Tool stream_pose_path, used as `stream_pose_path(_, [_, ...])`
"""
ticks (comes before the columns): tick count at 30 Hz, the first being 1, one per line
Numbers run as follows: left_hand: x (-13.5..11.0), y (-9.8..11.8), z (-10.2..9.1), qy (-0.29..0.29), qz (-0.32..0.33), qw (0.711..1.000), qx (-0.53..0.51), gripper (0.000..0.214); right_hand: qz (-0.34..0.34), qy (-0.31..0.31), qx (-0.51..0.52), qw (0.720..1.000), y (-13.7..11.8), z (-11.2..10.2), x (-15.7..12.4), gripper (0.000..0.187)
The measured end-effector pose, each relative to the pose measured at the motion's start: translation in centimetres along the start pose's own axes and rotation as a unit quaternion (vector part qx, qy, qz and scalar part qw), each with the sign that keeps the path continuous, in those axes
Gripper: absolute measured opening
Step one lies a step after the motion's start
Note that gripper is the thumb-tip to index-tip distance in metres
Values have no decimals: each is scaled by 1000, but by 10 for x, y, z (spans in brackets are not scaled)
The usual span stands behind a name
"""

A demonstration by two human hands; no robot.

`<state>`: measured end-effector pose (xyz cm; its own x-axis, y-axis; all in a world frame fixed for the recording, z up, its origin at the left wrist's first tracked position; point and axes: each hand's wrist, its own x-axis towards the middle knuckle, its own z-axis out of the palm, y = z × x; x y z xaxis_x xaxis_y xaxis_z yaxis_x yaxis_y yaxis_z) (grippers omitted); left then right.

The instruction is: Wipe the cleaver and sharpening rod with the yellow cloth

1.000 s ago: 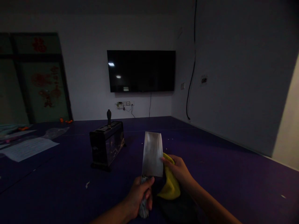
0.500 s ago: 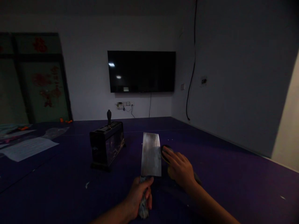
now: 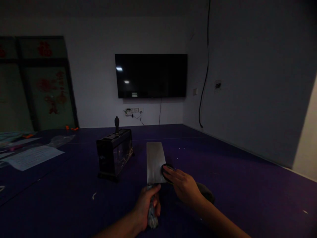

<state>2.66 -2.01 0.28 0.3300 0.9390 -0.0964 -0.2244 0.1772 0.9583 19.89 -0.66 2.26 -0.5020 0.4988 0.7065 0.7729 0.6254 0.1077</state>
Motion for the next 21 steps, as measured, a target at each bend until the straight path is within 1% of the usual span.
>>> stream_pose_path(4, [3, 0, -1, 6, -17, 1000, -15, 55, -22, -12, 23, 999, -3, -1, -1, 44])
stream_pose_path(7, [3, 0, -1, 17, -26, 999, -11, 53, -33, -4, 39, 999, -3, -2, -3, 42])
stream_pose_path(9, [2, 0, -1, 12, -17, 1000, -7, 52, -34, 3, 42, 999, -3, -2, -4, 43])
stream_pose_path(12, [2, -1, -1, -3, -5, 1000, -4, 52, -33, -1, 37, 999, -3, -1, -5, 43])
stream_pose_path(15, [2, -2, -2, 1, -9, 1000, 5, 52, -21, -16, 27, 999, -4, 0, -5, 43])
stream_pose_path(17, [2, -3, -2, 0, -14, 1000, 19, 52, -1, -21, 16, 1000, -4, 1, -4, 44])
stream_pose_path(21, [1, -4, -1, -11, -15, 999, 36, 52, 38, -10, -10, 999, -3, 2, -3, 49])
